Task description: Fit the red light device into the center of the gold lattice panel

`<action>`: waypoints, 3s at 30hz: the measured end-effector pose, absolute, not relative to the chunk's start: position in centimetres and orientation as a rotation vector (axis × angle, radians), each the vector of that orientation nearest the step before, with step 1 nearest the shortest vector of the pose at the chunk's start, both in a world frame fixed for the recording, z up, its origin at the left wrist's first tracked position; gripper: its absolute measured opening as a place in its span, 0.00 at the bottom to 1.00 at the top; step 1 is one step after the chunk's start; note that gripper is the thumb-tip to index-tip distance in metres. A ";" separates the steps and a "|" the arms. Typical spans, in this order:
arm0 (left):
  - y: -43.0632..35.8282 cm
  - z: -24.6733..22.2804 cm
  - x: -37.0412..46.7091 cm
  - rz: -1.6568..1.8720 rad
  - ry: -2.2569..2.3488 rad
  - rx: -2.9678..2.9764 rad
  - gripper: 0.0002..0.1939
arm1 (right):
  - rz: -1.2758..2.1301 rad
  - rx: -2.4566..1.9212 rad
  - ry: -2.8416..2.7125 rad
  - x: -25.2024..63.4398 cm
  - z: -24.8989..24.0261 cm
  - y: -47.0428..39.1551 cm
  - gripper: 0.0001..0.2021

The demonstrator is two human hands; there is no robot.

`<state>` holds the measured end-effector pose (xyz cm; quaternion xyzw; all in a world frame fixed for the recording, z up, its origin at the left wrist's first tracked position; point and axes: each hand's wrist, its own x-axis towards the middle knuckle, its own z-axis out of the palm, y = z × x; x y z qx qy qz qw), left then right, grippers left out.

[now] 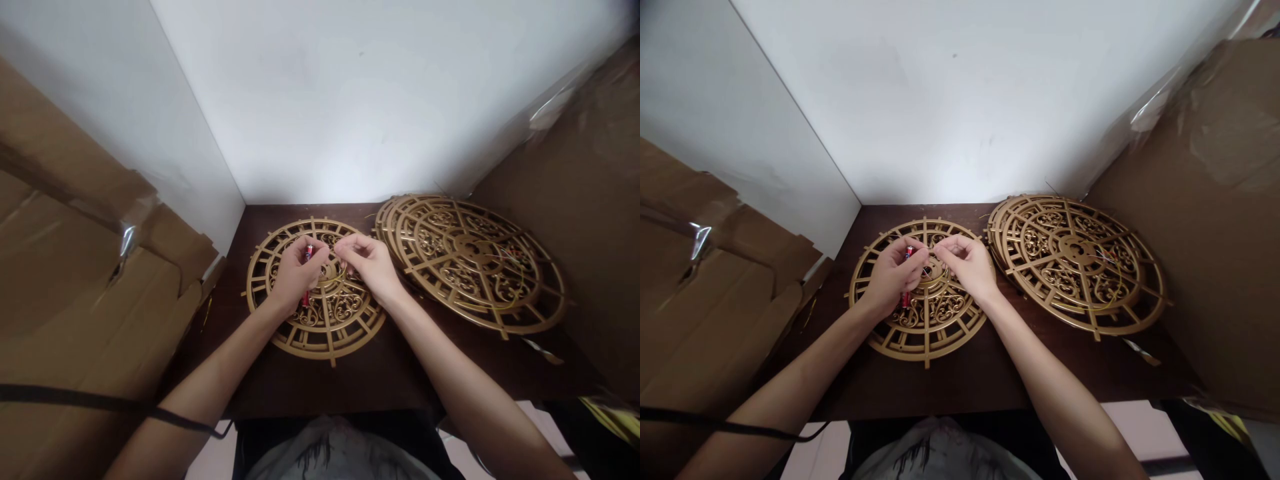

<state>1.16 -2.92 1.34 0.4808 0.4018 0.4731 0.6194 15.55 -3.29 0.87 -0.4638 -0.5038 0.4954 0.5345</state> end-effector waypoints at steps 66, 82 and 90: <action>-3.3 1.5 1.3 1.080 0.758 1.263 0.13 | 1.277 -0.936 -1.016 15.3 0.6 -3.3 0.08; -3.4 1.3 1.4 1.087 0.750 1.364 0.09 | 1.213 -0.933 -1.150 15.3 0.8 -3.5 0.09; -3.5 1.5 1.4 1.086 0.744 1.375 0.07 | 1.205 -0.956 -1.165 15.2 1.0 -3.6 0.10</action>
